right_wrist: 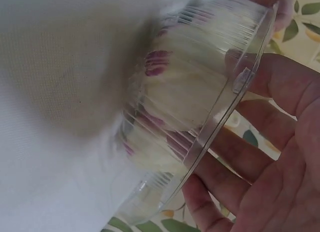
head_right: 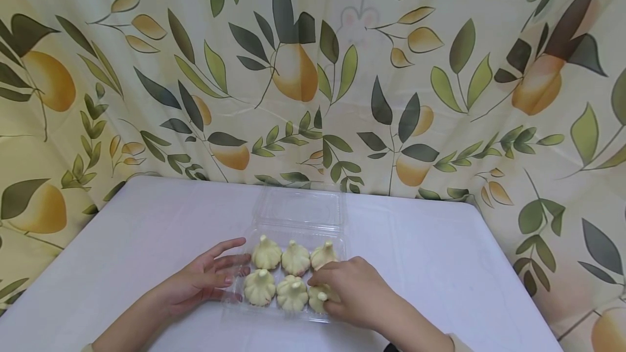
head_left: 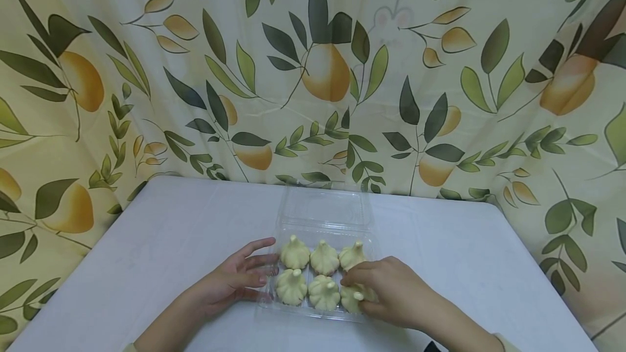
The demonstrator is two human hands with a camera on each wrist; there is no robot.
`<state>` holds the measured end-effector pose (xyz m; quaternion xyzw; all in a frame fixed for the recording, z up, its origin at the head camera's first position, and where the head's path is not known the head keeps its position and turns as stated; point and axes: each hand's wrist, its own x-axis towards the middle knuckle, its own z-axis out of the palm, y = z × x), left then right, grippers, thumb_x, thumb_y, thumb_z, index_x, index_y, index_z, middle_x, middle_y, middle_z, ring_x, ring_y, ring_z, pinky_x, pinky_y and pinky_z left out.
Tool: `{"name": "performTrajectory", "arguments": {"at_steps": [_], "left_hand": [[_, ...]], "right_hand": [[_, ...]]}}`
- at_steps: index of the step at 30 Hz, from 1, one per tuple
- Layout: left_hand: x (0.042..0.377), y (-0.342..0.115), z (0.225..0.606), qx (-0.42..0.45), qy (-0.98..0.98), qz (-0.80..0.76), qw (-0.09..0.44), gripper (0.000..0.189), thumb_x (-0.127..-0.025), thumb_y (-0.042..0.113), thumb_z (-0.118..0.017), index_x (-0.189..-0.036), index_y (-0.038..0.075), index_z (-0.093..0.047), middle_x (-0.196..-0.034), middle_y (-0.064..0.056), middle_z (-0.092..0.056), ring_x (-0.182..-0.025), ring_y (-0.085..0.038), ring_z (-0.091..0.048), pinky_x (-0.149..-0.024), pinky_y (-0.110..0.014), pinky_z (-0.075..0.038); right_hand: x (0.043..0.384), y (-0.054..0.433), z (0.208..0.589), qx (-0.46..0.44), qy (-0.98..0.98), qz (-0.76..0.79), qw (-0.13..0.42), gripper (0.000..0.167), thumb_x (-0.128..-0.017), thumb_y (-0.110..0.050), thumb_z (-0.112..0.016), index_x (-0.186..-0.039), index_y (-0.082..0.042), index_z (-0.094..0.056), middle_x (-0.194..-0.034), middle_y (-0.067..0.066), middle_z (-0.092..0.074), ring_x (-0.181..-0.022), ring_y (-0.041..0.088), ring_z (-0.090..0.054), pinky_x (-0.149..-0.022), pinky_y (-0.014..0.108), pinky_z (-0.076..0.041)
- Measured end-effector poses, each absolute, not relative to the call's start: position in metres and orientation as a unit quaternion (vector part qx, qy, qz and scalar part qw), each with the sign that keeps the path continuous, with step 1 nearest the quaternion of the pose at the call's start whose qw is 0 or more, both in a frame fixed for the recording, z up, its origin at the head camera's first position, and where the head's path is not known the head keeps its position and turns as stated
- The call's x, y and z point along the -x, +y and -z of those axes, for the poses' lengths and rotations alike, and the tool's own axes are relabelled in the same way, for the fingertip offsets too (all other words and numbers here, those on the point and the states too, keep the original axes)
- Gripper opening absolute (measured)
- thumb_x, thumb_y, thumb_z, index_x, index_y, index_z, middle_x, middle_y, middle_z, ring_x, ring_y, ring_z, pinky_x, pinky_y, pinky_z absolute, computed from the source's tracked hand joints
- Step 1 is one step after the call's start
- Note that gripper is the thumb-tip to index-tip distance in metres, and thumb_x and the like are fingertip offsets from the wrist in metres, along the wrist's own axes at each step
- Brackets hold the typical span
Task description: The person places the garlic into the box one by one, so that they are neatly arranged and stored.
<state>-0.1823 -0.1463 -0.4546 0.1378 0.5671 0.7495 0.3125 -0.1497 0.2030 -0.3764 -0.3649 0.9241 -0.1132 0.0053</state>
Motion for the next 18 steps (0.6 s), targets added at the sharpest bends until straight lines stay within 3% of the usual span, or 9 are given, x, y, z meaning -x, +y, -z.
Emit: {"name": "performTrajectory", "arguments": {"at_steps": [5,10,18], "left_hand": [[0.182,-0.146,0.455,-0.13,0.574,-0.746,0.312,0.081,-0.093,0.002,-0.063,-0.159,0.017,-0.019,-0.159,-0.023,-0.027,-0.136,-0.034,-0.045,-0.094,-0.051,-0.053],[0.182,-0.145,0.454,-0.128,0.574,-0.746,0.312,0.081,-0.093,0.001,-0.062,-0.159,0.017,-0.019,-0.159,-0.022,-0.028,-0.137,-0.034,-0.044,-0.094,-0.051,-0.053],[0.182,-0.146,0.454,-0.138,0.567,-0.751,0.31,0.078,-0.093,0.002,-0.062,-0.158,0.019,-0.023,-0.16,-0.024,-0.025,-0.138,-0.035,-0.043,-0.095,-0.051,-0.052]], "right_hand": [[0.151,0.207,0.369,0.337,0.929,0.146,0.048,0.043,-0.076,-0.021,-0.081,-0.116,-0.031,-0.071,-0.119,-0.018,-0.066,-0.109,0.01,-0.064,-0.087,0.045,-0.054],[0.156,0.219,0.355,0.317,0.921,0.221,0.056,0.043,-0.082,-0.023,-0.08,-0.122,-0.031,-0.067,-0.124,-0.018,-0.065,-0.117,0.014,-0.061,-0.091,0.044,-0.054],[0.189,0.246,0.346,0.253,0.874,0.41,0.06,0.038,-0.089,-0.022,-0.075,-0.125,-0.016,-0.064,-0.125,0.004,-0.067,-0.112,0.027,-0.064,-0.087,0.031,-0.056]]}}
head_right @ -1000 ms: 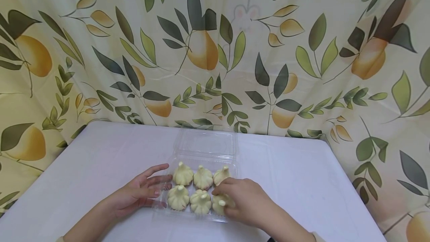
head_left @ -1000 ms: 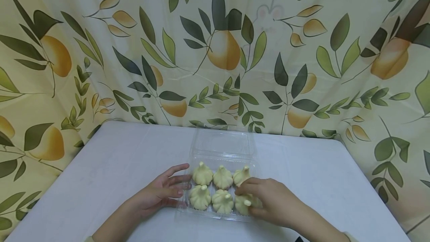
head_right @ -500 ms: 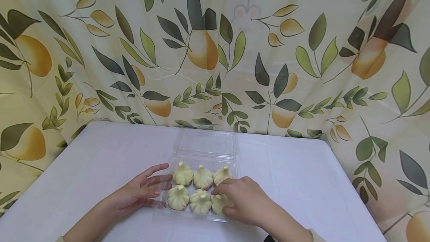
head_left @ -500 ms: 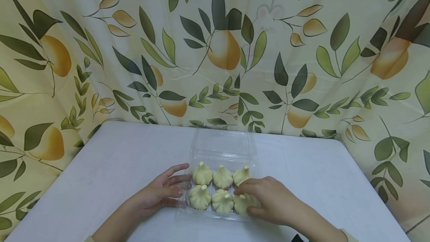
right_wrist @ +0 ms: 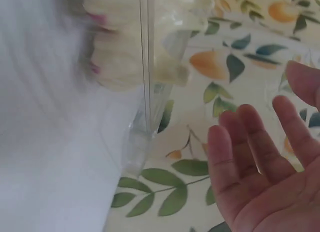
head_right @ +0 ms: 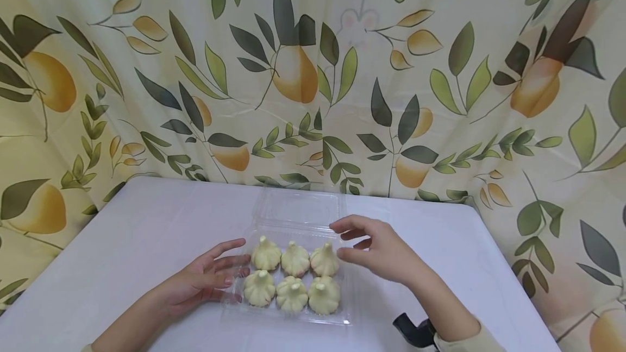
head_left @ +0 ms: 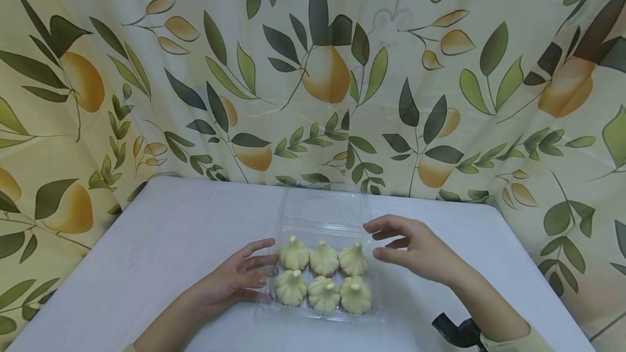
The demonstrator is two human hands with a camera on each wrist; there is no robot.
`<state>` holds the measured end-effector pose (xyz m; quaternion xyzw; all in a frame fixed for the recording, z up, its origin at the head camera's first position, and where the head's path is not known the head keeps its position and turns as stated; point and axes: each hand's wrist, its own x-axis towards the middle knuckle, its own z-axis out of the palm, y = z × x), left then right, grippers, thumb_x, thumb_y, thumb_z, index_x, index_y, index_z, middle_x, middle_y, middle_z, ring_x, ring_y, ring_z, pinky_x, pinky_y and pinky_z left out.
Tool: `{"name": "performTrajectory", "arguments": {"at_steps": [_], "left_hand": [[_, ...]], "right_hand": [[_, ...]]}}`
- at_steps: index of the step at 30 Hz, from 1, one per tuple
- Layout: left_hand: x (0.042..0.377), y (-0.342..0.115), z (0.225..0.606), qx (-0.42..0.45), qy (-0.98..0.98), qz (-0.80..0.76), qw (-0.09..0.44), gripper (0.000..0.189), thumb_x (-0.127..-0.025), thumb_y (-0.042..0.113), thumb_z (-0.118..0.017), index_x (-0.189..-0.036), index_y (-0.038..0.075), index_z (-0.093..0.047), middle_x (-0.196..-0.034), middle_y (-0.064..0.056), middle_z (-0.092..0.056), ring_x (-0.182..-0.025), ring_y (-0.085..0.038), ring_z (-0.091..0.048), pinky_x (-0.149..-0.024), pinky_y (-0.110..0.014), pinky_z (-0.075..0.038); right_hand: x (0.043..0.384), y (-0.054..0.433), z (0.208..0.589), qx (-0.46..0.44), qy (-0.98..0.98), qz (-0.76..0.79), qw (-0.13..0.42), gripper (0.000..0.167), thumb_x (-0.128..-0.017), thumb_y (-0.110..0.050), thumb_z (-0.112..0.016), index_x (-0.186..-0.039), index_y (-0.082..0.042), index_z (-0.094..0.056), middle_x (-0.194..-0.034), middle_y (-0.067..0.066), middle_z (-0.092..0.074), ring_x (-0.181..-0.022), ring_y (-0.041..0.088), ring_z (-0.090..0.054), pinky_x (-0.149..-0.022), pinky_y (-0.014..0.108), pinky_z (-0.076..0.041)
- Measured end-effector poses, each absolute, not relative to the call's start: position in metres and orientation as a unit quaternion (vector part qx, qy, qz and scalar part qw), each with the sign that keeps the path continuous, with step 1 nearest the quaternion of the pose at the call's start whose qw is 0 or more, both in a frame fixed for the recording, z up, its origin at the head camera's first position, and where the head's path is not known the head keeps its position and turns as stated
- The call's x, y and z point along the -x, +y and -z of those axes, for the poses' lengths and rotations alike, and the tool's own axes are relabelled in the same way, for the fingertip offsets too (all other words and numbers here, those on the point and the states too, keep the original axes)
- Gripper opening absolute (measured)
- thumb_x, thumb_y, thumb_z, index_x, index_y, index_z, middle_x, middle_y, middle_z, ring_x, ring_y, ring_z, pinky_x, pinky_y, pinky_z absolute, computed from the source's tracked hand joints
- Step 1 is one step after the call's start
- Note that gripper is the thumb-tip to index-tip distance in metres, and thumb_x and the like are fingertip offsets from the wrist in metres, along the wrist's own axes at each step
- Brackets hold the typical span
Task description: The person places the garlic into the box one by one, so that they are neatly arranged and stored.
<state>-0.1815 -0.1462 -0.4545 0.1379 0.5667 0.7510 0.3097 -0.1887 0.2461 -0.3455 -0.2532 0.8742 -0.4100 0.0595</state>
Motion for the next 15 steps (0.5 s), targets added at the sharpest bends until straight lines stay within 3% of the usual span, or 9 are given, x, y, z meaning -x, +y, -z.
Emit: {"name": "performTrajectory", "arguments": {"at_steps": [5,10,15], "left_hand": [[0.182,-0.146,0.455,-0.144,0.562,-0.753,0.311,0.079,-0.093,0.002,-0.063,-0.158,0.018,-0.021,-0.16,-0.025,-0.024,-0.138,-0.036,-0.042,-0.095,-0.052,-0.052],[0.182,-0.146,0.455,-0.143,0.561,-0.753,0.311,0.079,-0.093,0.002,-0.062,-0.159,0.017,-0.021,-0.16,-0.025,-0.024,-0.138,-0.036,-0.042,-0.095,-0.053,-0.052],[0.182,-0.145,0.453,-0.137,0.561,-0.754,0.314,0.08,-0.093,0.001,-0.062,-0.159,0.016,-0.019,-0.16,-0.025,-0.024,-0.139,-0.036,-0.041,-0.095,-0.054,-0.052]], "right_hand": [[0.211,0.257,0.349,0.187,0.84,0.504,0.072,0.043,-0.092,-0.019,-0.072,-0.131,-0.007,-0.058,-0.129,0.014,-0.063,-0.117,0.032,-0.063,-0.087,0.027,-0.056],[0.231,0.263,0.356,0.148,0.819,0.548,0.078,0.049,-0.095,-0.02,-0.069,-0.138,-0.005,-0.051,-0.136,0.023,-0.055,-0.113,0.021,-0.065,-0.086,0.029,-0.057],[0.248,0.265,0.364,0.105,0.798,0.587,0.09,0.054,-0.097,-0.023,-0.066,-0.143,-0.005,-0.045,-0.14,0.023,-0.052,-0.111,0.01,-0.064,-0.09,0.032,-0.056]]}}
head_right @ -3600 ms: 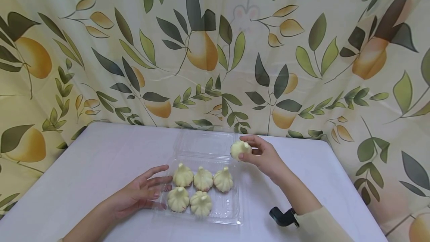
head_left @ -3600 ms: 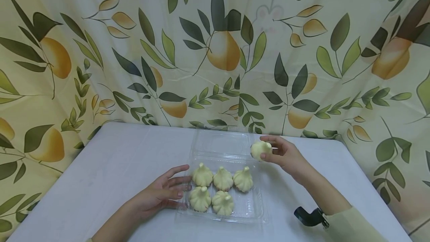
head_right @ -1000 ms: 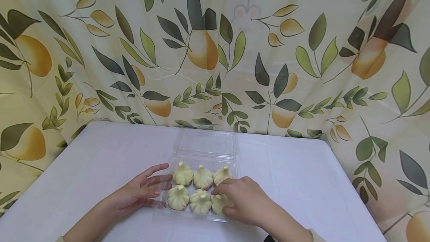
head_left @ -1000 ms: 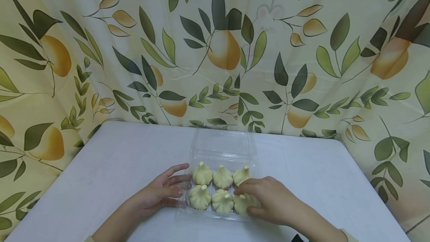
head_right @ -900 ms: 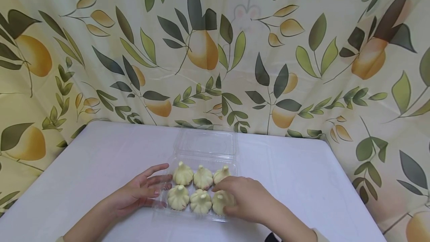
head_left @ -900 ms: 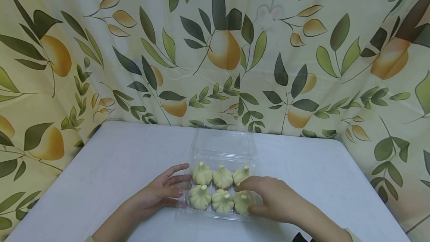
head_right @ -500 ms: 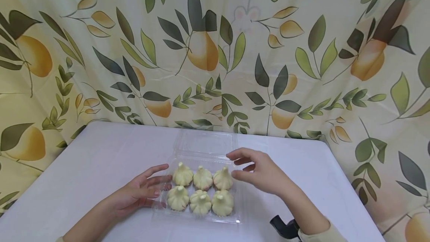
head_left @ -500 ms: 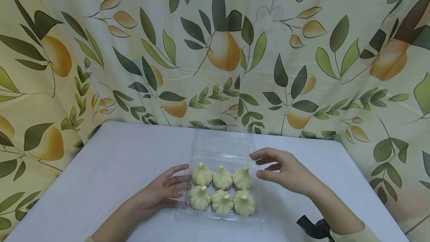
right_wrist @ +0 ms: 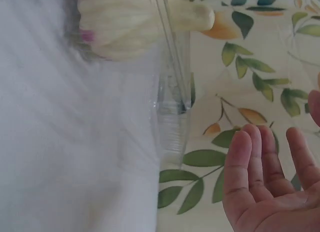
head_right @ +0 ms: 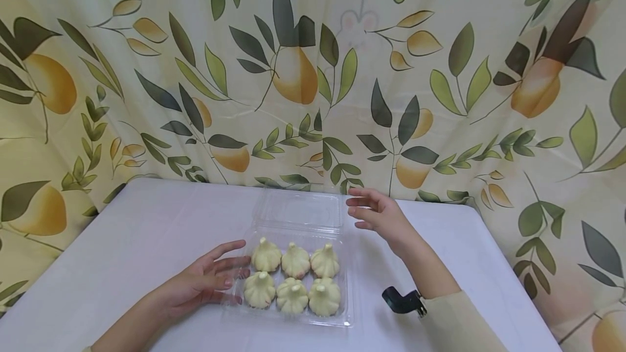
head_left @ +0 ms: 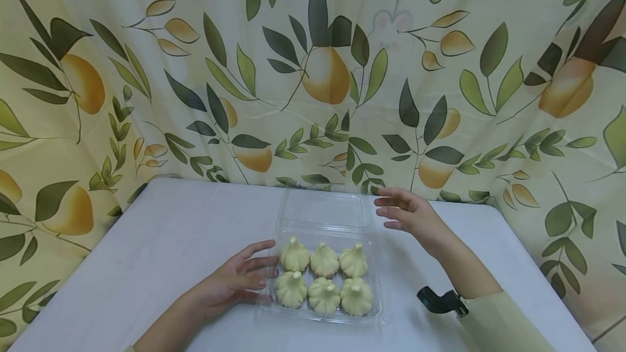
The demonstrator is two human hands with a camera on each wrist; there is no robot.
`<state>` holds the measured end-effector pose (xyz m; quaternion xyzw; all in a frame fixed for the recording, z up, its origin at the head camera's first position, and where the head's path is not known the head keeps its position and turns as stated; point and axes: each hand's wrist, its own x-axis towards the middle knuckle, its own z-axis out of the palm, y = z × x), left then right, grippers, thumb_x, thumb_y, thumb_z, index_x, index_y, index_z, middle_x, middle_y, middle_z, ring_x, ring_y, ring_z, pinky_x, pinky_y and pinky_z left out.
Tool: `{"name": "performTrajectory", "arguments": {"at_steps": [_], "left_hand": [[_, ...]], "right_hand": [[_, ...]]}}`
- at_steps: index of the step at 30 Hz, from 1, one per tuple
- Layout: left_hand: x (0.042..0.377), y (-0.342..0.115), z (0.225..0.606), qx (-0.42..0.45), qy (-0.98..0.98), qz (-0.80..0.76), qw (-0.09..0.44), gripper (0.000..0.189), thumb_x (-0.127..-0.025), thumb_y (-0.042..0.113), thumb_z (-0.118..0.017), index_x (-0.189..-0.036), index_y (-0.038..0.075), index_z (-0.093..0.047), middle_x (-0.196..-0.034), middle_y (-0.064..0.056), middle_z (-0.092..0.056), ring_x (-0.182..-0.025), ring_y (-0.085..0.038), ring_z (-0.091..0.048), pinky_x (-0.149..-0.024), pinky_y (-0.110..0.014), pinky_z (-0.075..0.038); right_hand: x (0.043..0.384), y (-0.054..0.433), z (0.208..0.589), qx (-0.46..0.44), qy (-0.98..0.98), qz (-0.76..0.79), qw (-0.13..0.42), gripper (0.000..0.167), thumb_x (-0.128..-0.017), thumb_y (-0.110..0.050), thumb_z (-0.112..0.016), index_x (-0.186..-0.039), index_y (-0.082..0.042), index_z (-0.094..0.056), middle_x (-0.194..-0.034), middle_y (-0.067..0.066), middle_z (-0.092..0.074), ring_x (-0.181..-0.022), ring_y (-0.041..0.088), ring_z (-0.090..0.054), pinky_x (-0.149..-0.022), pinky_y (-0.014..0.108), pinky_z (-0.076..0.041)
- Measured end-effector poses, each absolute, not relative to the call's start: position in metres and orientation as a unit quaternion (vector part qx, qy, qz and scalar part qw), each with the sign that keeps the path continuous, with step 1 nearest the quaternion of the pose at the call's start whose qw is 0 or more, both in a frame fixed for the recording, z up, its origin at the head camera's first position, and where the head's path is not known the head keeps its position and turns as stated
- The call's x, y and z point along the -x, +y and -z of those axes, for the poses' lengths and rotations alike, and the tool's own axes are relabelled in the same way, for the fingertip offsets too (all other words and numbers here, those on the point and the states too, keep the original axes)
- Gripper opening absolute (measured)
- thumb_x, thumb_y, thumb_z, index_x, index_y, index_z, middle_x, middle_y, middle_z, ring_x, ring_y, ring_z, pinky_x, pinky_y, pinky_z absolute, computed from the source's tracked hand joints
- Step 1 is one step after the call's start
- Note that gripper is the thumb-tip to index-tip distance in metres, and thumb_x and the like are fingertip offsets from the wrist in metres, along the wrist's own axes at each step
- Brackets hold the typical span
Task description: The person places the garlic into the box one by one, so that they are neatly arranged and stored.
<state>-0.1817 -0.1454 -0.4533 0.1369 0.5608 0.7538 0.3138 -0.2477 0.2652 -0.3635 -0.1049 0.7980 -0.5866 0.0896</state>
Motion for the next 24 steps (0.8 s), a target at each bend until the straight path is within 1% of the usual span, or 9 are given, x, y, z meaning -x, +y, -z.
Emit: {"name": "performTrajectory", "arguments": {"at_steps": [5,9,13,16,19,22,24], "left_hand": [[0.182,-0.145,0.453,-0.133,0.561,-0.754,0.315,0.08,-0.094,0.001,-0.062,-0.159,0.017,-0.019,-0.16,-0.024,-0.024,-0.139,-0.036,-0.041,-0.096,-0.054,-0.052],[0.182,-0.146,0.454,-0.135,0.561,-0.753,0.315,0.08,-0.094,0.001,-0.062,-0.159,0.016,-0.018,-0.16,-0.025,-0.023,-0.14,-0.036,-0.041,-0.096,-0.054,-0.051],[0.183,-0.146,0.454,-0.137,0.561,-0.753,0.314,0.08,-0.094,0.001,-0.062,-0.159,0.016,-0.018,-0.16,-0.025,-0.024,-0.139,-0.036,-0.041,-0.096,-0.055,-0.052],[0.183,-0.146,0.454,-0.138,0.562,-0.753,0.313,0.08,-0.094,0.001,-0.062,-0.159,0.015,-0.018,-0.16,-0.025,-0.024,-0.139,-0.037,-0.041,-0.095,-0.055,-0.052],[0.183,-0.146,0.455,-0.14,0.561,-0.754,0.313,0.08,-0.094,0.001,-0.062,-0.159,0.015,-0.018,-0.16,-0.026,-0.024,-0.138,-0.037,-0.041,-0.095,-0.055,-0.052],[0.184,-0.147,0.456,-0.142,0.56,-0.754,0.312,0.08,-0.094,0.002,-0.063,-0.159,0.015,-0.018,-0.16,-0.026,-0.024,-0.138,-0.036,-0.041,-0.095,-0.056,-0.051],[0.184,-0.147,0.456,-0.142,0.56,-0.755,0.311,0.081,-0.093,0.002,-0.063,-0.159,0.015,-0.018,-0.16,-0.026,-0.024,-0.138,-0.036,-0.042,-0.095,-0.056,-0.052]], "right_hand": [[0.261,0.266,0.371,0.063,0.78,0.615,0.098,0.059,-0.098,-0.027,-0.064,-0.148,-0.005,-0.04,-0.142,0.018,-0.052,-0.11,0.012,-0.065,-0.095,0.038,-0.055],[0.273,0.265,0.381,0.031,0.762,0.638,0.104,0.063,-0.099,-0.027,-0.062,-0.151,-0.004,-0.035,-0.133,0.006,-0.057,-0.11,0.013,-0.065,-0.096,0.038,-0.054],[0.285,0.264,0.39,-0.01,0.742,0.66,0.118,0.061,-0.101,-0.027,-0.06,-0.152,-0.007,-0.034,-0.122,-0.004,-0.059,-0.113,0.016,-0.064,-0.097,0.037,-0.054],[0.293,0.264,0.396,-0.044,0.722,0.678,0.132,0.06,-0.102,-0.026,-0.058,-0.154,-0.01,-0.033,-0.122,-0.003,-0.06,-0.122,0.022,-0.06,-0.101,0.038,-0.051],[0.298,0.265,0.402,-0.067,0.702,0.693,0.148,0.063,-0.103,-0.024,-0.055,-0.158,-0.011,-0.027,-0.13,0.004,-0.057,-0.129,0.028,-0.053,-0.103,0.039,-0.049],[0.302,0.265,0.409,-0.078,0.686,0.706,0.158,0.066,-0.103,-0.022,-0.055,-0.159,-0.01,-0.022,-0.136,0.011,-0.052,-0.125,0.026,-0.054,-0.099,0.035,-0.052],[0.303,0.265,0.413,-0.075,0.679,0.711,0.164,0.068,-0.102,-0.02,-0.055,-0.159,-0.008,-0.02,-0.137,0.013,-0.052,-0.12,0.021,-0.058,-0.097,0.034,-0.053]]}}
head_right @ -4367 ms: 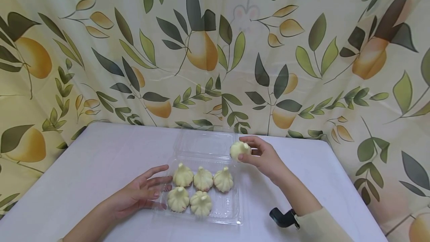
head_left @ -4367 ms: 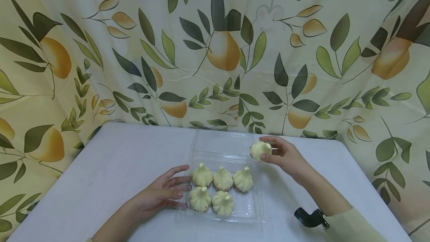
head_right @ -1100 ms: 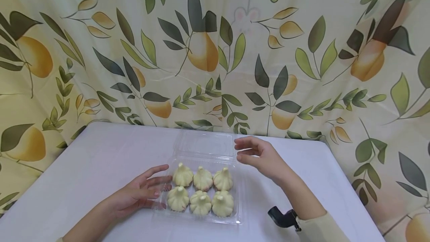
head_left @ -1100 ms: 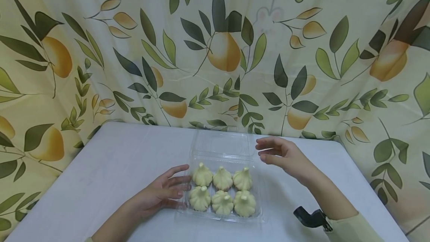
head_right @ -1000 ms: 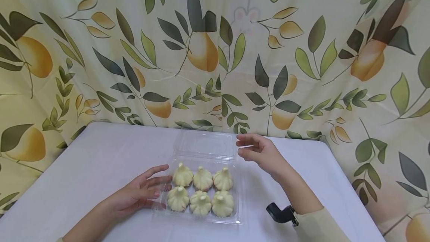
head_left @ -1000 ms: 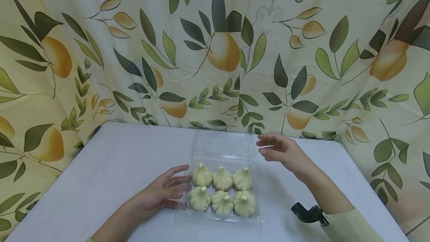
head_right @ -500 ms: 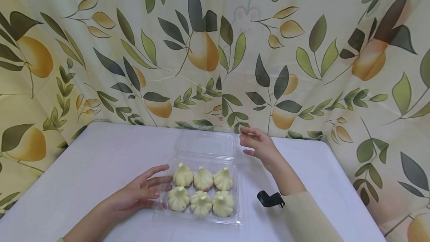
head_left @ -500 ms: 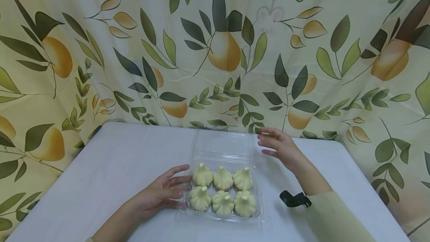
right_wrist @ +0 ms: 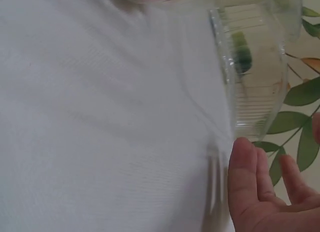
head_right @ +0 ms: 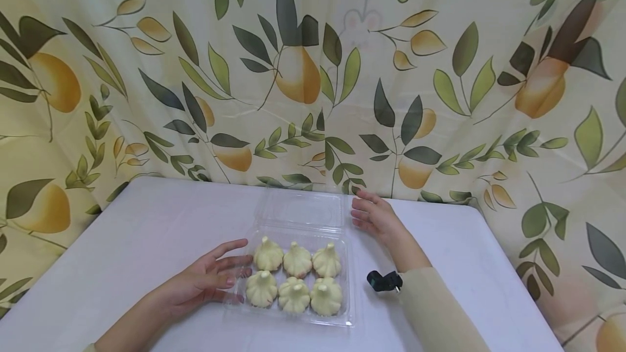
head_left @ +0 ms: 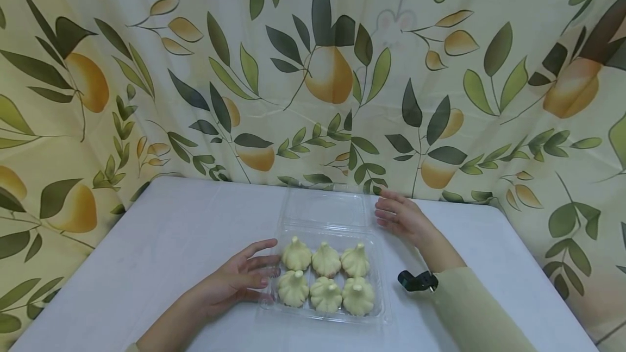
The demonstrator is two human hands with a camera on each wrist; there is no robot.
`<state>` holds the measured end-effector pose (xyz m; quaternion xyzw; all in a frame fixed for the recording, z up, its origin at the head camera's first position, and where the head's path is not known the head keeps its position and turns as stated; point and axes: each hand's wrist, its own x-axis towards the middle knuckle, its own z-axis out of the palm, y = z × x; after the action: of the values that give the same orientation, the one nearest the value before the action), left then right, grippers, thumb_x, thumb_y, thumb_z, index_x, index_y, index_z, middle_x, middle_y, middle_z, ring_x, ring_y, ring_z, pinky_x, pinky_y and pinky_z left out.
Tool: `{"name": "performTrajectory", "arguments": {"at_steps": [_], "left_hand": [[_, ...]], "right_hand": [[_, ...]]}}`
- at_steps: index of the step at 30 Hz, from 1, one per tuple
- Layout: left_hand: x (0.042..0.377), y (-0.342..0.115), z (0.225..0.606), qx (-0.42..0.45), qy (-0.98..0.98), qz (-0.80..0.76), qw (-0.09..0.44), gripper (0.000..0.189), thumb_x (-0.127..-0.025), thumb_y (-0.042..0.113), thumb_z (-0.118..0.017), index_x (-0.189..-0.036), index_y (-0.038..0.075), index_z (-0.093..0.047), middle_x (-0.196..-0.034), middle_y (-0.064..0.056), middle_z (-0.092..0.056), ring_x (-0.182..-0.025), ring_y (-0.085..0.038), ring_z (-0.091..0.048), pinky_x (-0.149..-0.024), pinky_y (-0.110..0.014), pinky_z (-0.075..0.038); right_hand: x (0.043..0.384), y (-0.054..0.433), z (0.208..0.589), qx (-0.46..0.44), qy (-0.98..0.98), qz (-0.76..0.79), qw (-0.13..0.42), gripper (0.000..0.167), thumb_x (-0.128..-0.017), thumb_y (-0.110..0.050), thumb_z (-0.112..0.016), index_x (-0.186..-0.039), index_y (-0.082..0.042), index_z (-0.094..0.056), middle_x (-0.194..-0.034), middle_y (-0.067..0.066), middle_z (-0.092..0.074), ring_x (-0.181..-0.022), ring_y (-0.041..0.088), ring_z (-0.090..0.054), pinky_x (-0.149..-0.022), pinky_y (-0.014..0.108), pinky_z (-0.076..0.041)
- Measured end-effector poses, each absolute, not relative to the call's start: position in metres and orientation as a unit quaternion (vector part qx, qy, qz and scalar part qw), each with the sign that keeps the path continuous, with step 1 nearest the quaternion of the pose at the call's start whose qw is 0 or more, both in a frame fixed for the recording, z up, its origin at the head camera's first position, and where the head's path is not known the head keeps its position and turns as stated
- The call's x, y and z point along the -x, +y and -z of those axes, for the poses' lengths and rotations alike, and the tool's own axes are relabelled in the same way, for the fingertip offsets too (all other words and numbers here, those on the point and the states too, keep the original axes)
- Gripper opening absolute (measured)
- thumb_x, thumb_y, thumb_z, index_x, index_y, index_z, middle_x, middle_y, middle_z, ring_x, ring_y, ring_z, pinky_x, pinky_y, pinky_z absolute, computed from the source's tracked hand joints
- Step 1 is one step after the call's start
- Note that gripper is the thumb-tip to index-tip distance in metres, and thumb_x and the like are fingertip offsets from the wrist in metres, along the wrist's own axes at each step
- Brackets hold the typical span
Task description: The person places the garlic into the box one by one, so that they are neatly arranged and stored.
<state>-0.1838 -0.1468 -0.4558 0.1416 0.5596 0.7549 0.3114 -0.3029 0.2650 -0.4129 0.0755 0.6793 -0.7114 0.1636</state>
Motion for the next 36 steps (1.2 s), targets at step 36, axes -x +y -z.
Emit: {"name": "performTrajectory", "arguments": {"at_steps": [36], "left_hand": [[0.183,-0.146,0.455,-0.145,0.561,-0.753,0.312,0.08,-0.094,0.002,-0.063,-0.159,0.014,-0.017,-0.16,-0.026,-0.024,-0.138,-0.037,-0.042,-0.094,-0.054,-0.052]], "right_hand": [[0.315,0.255,0.424,-0.073,0.696,0.681,0.214,0.068,-0.098,-0.01,-0.06,-0.157,-0.003,-0.025,-0.109,0.005,-0.07,-0.093,0.012,-0.068,-0.079,0.026,-0.057]]}}
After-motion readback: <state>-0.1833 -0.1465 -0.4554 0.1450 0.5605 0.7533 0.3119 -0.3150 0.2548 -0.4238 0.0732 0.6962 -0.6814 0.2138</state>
